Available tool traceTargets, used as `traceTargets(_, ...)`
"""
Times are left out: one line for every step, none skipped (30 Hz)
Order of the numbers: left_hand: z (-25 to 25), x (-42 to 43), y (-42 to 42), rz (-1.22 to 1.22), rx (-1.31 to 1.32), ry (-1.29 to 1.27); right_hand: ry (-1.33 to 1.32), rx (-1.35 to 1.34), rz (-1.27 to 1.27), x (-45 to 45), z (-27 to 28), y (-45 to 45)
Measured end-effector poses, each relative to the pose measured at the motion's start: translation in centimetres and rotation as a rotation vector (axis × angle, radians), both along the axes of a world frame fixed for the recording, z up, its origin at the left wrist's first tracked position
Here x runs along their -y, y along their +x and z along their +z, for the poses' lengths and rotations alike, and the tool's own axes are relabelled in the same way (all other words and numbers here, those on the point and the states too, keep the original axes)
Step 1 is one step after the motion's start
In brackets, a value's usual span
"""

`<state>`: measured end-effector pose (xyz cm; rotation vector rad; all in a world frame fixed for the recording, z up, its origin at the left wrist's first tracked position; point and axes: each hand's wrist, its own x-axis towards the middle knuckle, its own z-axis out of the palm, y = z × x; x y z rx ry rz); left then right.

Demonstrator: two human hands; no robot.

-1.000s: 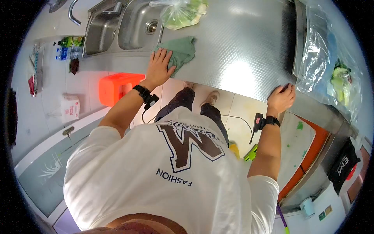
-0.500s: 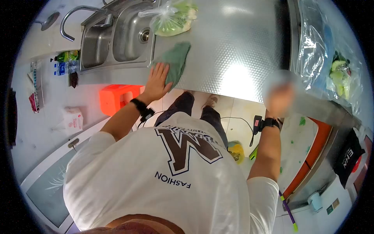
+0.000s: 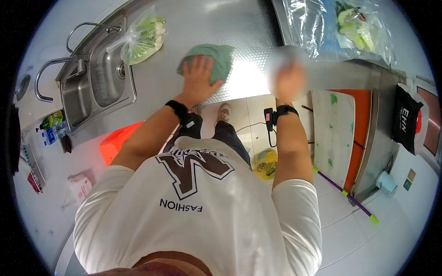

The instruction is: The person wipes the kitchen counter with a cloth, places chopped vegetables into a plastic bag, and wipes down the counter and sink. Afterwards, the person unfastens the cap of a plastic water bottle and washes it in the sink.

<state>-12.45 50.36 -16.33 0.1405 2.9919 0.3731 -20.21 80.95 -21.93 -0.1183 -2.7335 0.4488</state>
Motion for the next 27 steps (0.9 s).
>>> traceTargets(0.5, -1.3, 0.3, -0.065, -0.011, 0.051, -0.024, -0.001, 0.016, -0.1, 0.0, 0.1)
traceTargets(1.0, -1.9, 0.4, -0.132, -0.024, 0.102, -0.027, -0.006, 0.01, -0.2, -0.1, 0.1)
traceTargets(1.1, -1.4, 0.0, -0.138, -0.029, 0.099, 0.005, -0.013, 0.002, -0.2, -0.2, 0.0)
traceTargets(1.1, -0.1, -0.7, -0.12, 0.008, 0.4, 0.037, -0.019, -0.005, -0.2, -0.3, 0.0)
traceTargets(1.2, 1.5, -0.8, -0.102, 0.048, 0.7, 0.033, -0.022, -0.01, -0.3, -0.4, -0.1)
traceTargets(1.0, 3.3, -0.1, 0.015, -0.084, 0.635, 0.037, -0.057, 0.009, -0.4, -0.5, -0.1)
traceTargets(0.7, 5.6, 0.6, 0.13, -0.217, 0.568, 0.043, -0.094, 0.029, -0.4, -0.5, -0.2)
traceTargets(0.5, 8.3, 1.1, 0.152, -0.251, 0.398, 0.043, -0.1, 0.025, 0.2, 0.4, -0.2)
traceTargets(0.4, 10.5, 1.6, 0.178, -0.285, 0.231, -0.051, -0.032, 0.03, 1.8, 2.6, 0.1)
traceTargets(-0.5, 11.9, 2.3, 0.18, -0.29, 0.234, -0.142, 0.037, 0.037, 3.9, 4.5, 0.5)
traceTargets(-1.6, 13.1, 3.1, 0.17, -0.308, 0.069, -0.255, 0.003, 0.12, 7.0, 5.7, 1.2)
traceTargets(-2.3, 13.6, 3.6, 0.16, -0.325, -0.095, -0.367, -0.032, 0.204, 10.6, 6.5, 2.1)
traceTargets(-2.1, 13.5, 3.6, 0.174, -0.28, -0.083, -0.367, -0.01, 0.411, 13.5, 6.6, 2.9)
traceTargets(-2.1, 13.5, 3.7, 0.177, -0.292, -0.074, -0.234, 0.104, 0.554, 16.5, 6.5, 3.4)
traceTargets(-1.9, 13.3, 3.8, 0.193, -0.27, -0.064, -0.12, 0.077, 0.72, 18.3, 4.9, 4.2)
traceTargets(-1.8, 13.2, 3.6, 0.211, -0.255, -0.055, -0.103, 0.057, 0.731, 18.3, 5.3, 4.1)
traceTargets(-1.7, 13.2, 3.4, 0.221, -0.281, -0.046, -0.09, 0.025, 0.723, 18.3, 5.9, 4.1)
traceTargets(-1.6, 13.2, 3.5, 0.217, -0.267, -0.044, -0.08, 0.0, 0.71, 18.6, 6.1, 3.6)
traceTargets(-1.4, 13.2, 3.7, 0.21, -0.249, -0.043, 0.097, 0.12, 0.589, 17.9, 5.6, 2.3)
traceTargets(-1.3, 13.2, 3.8, 0.215, -0.259, -0.038, 0.269, 0.242, 0.459, 16.2, 4.9, 1.1)
traceTargets(-1.1, 13.1, 3.8, 0.216, -0.246, -0.046, 0.332, 0.284, 0.35, 14.6, 4.1, -0.6)
traceTargets(-1.0, 13.1, 3.7, 0.22, -0.233, -0.054, 0.379, 0.261, 0.283, 13.3, 3.6, -2.1)
traceTargets(-1.0, 13.1, 3.6, 0.223, -0.223, -0.057, 0.302, 0.344, 0.23, 12.5, 4.1, -3.8)
traceTargets(-1.0, 13.1, 3.6, 0.228, -0.223, -0.055, 0.306, 0.343, 0.233, 12.8, 4.2, -5.2)
traceTargets(-0.9, 13.0, 3.6, 0.229, -0.226, -0.051, 0.28, 0.375, 0.153, 13.3, 4.3, -6.6)
traceTargets(-0.8, 13.0, 3.5, 0.23, -0.229, -0.049, 0.252, 0.405, 0.073, 14.0, 4.2, -8.2)
traceTargets(-0.9, 13.0, 3.5, 0.233, -0.232, -0.052, 0.213, 0.419, 0.024, 15.0, 4.1, -10.0)
